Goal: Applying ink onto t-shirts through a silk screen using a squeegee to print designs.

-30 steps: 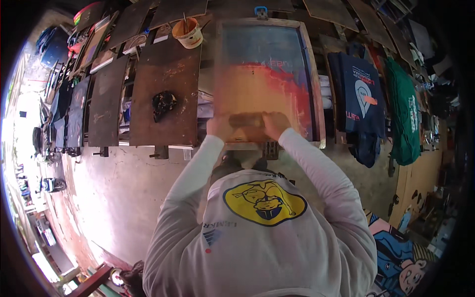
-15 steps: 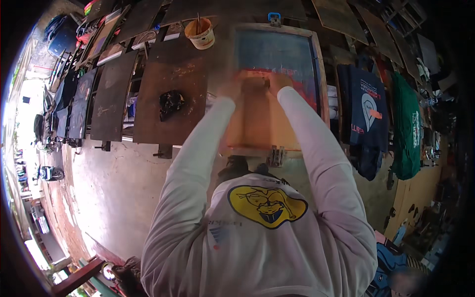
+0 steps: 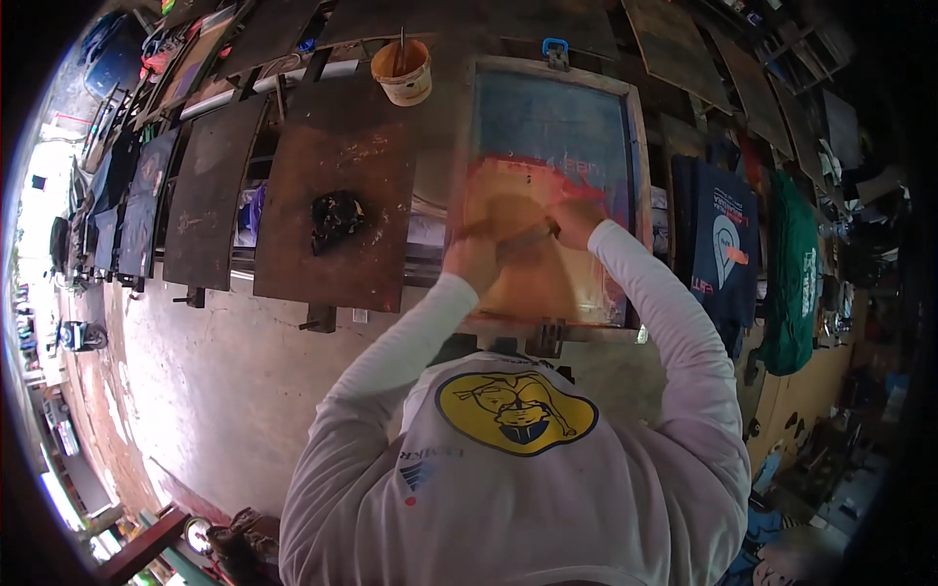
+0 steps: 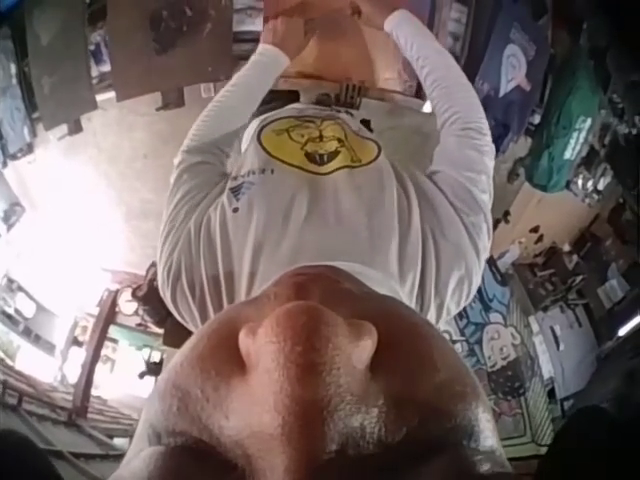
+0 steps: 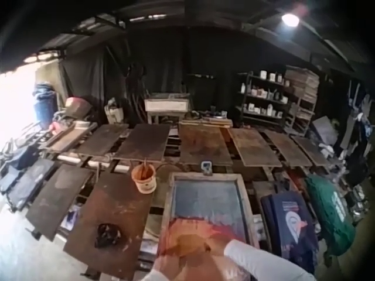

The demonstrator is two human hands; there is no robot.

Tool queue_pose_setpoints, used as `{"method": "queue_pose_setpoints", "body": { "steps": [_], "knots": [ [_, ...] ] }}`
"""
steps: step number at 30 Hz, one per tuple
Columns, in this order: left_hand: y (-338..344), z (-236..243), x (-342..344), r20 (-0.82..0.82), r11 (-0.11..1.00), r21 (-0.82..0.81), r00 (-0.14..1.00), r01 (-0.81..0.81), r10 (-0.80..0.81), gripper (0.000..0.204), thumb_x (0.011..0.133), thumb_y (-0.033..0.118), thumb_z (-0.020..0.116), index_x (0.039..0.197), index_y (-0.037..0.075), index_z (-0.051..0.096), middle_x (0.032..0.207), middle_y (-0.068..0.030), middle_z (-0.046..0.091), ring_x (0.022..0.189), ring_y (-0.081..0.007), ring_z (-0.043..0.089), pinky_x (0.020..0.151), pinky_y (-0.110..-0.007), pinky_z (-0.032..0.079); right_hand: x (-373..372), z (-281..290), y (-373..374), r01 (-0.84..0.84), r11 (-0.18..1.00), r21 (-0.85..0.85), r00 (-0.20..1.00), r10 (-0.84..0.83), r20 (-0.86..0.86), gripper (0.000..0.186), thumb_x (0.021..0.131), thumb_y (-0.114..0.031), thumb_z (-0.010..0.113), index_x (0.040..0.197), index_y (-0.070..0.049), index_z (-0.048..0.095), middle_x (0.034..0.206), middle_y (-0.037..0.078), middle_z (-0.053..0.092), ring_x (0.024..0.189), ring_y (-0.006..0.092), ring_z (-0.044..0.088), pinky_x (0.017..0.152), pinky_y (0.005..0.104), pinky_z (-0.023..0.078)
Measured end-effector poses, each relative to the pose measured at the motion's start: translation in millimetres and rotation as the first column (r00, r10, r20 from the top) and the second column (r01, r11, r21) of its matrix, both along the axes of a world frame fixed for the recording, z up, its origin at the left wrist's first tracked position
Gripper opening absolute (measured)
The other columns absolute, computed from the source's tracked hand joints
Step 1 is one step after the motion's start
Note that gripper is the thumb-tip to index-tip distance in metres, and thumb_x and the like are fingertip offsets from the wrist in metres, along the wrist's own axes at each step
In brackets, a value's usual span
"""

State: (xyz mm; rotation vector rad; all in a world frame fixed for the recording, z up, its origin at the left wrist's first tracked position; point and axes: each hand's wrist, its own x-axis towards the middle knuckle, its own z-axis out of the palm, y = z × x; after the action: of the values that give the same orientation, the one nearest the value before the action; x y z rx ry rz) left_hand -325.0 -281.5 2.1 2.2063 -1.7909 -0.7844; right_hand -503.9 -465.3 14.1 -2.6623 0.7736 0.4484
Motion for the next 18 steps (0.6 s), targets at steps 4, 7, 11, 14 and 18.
{"method": "queue_pose_setpoints", "body": {
  "steps": [4, 7, 11, 14, 18],
  "knots": [
    [-80, -6, 40, 0.1, 0.988, -0.136, 0.992, -0.069, 0.083, 0.037, 0.087, 0.039, 0.069, 0.099, 0.004, 0.07, 0.101, -0.0231, 0.07, 0.092, -0.0385, 0.071, 0.08, -0.049, 0.058, 30, 4, -59, 0.176, 0.974, -0.143, 0.974, -0.151, 0.169, 0.018, 0.077, -0.015, 0.067, 0.095, -0.013, 0.069, 0.094, 0.018, 0.07, 0.091, 0.037, 0.068, 0.079, 0.0489, 0.054],
    [-132, -8, 64, 0.133, 0.986, -0.166, 0.991, -0.002, 0.024, 0.038, 0.087, 0.04, 0.069, 0.103, 0.006, 0.069, 0.105, -0.0228, 0.07, 0.099, -0.04, 0.069, 0.085, -0.05, 0.057, 41, -15, -77, 0.298, 0.938, -0.177, 0.941, -0.257, 0.222, 0.017, 0.08, -0.018, 0.067, 0.096, -0.012, 0.069, 0.097, 0.017, 0.071, 0.094, 0.0376, 0.068, 0.08, 0.0489, 0.054],
    [-141, -41, 90, 0.174, 0.985, -0.169, 0.985, 0.039, -0.009, 0.038, 0.087, 0.04, 0.069, 0.106, 0.007, 0.068, 0.105, -0.0229, 0.07, 0.102, -0.0412, 0.068, 0.088, -0.049, 0.055, 57, -29, -58, 0.392, 0.898, -0.2, 0.908, -0.342, 0.242, 0.016, 0.082, -0.023, 0.067, 0.092, -0.011, 0.068, 0.095, 0.018, 0.071, 0.092, 0.0398, 0.068, 0.079, 0.049, 0.054],
    [-99, -37, 57, 0.201, 0.958, -0.278, 0.979, 0.078, -0.021, 0.041, 0.086, 0.041, 0.07, 0.111, 0.008, 0.065, 0.1, -0.0194, 0.071, 0.093, -0.0396, 0.069, 0.081, -0.049, 0.056, 20, -41, -38, 0.353, 0.927, -0.124, 0.917, -0.317, 0.242, 0.02, 0.081, -0.026, 0.067, 0.092, -0.01, 0.068, 0.094, 0.019, 0.07, 0.089, 0.0406, 0.068, 0.077, 0.0496, 0.054],
    [-24, -24, 30, 0.072, 0.998, -0.057, 0.997, 0.036, -0.032, 0.046, 0.083, 0.033, 0.073, 0.119, 0.007, 0.06, 0.102, -0.0183, 0.07, 0.089, -0.0381, 0.07, 0.079, -0.049, 0.057, -12, -54, 25, 0.274, 0.96, -0.054, 0.926, -0.248, 0.284, 0.026, 0.078, -0.027, 0.069, 0.095, -0.008, 0.065, 0.086, 0.021, 0.069, 0.083, 0.0418, 0.067, 0.075, 0.0509, 0.054]
  ]
}}
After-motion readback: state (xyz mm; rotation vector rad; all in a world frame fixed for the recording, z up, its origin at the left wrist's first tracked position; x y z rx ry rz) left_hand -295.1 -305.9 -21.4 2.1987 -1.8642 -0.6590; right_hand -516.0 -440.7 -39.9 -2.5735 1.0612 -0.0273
